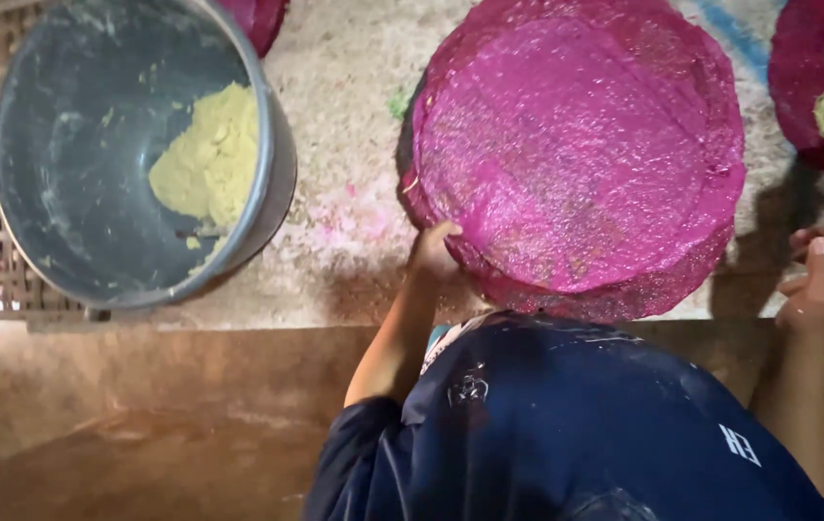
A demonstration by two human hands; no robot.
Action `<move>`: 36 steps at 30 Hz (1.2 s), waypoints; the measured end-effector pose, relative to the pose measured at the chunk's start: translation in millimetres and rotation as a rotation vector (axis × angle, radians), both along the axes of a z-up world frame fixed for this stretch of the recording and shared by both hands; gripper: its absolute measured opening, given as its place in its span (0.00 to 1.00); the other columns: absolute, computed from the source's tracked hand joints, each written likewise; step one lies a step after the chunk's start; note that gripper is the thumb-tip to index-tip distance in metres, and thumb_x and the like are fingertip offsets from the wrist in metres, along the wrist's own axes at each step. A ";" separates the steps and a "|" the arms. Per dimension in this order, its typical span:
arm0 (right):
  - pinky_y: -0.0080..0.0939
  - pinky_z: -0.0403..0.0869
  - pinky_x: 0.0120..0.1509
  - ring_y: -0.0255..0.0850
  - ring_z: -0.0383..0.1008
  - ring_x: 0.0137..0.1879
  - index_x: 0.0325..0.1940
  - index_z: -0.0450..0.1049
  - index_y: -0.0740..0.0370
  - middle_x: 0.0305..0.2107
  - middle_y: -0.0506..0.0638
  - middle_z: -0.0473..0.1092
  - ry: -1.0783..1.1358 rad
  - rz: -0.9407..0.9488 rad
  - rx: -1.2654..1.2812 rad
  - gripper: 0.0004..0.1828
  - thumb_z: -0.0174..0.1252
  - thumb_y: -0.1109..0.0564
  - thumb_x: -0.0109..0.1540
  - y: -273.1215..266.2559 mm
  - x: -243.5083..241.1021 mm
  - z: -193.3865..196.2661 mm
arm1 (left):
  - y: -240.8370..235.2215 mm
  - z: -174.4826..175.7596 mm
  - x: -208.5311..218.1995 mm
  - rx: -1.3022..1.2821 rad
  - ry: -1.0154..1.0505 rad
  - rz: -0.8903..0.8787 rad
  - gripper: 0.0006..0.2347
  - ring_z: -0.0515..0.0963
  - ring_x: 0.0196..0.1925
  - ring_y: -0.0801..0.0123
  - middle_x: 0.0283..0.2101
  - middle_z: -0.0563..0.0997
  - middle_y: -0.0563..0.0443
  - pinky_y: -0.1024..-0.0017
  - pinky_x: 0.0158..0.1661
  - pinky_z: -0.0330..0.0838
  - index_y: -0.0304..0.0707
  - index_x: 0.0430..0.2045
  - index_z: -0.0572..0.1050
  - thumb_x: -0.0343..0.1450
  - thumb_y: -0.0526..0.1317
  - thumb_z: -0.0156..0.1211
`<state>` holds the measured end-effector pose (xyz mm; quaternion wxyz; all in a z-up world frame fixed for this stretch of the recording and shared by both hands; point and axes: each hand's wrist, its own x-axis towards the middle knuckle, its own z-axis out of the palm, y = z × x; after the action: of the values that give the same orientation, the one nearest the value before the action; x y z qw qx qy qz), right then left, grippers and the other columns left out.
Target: The person uses a manual dough press to extrude dough into spiral noodle shapes onto pink trays. They repeatedly scoop dough from a metal bowl, load the press, and squeeze out noodles, then move the filled tray aside and continue with a new tray.
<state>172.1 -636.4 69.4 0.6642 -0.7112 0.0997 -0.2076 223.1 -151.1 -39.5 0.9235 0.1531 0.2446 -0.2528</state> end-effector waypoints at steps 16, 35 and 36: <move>0.53 0.79 0.53 0.54 0.82 0.48 0.56 0.70 0.72 0.43 0.65 0.76 0.972 1.518 0.168 0.44 0.27 0.31 0.67 111.9 86.8 71.3 | -15.2 222.2 68.8 -0.462 -1.121 0.157 0.34 0.63 0.79 0.57 0.72 0.69 0.44 0.58 0.76 0.52 0.38 0.71 0.60 0.76 0.64 0.46; 0.53 0.81 0.46 0.51 0.78 0.38 0.41 0.77 0.64 0.31 0.59 0.73 1.007 1.175 -1.002 0.48 0.23 0.24 0.65 183.9 138.2 172.5 | -27.7 157.6 113.6 -0.413 -0.891 0.566 0.10 0.71 0.44 0.71 0.37 0.68 0.59 0.63 0.56 0.66 0.47 0.39 0.65 0.79 0.51 0.45; 0.55 0.80 0.45 0.53 0.77 0.38 0.41 0.78 0.65 0.31 0.59 0.72 0.999 1.163 -1.034 0.47 0.23 0.26 0.67 183.0 139.9 173.5 | -27.5 160.2 119.5 -0.415 -0.929 0.563 0.11 0.71 0.44 0.71 0.37 0.68 0.58 0.63 0.56 0.67 0.47 0.38 0.65 0.79 0.51 0.44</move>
<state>312.0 -453.4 242.9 0.1435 -0.8642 -0.1033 0.4710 342.6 -178.7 120.7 0.9762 -0.0071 -0.2098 0.0534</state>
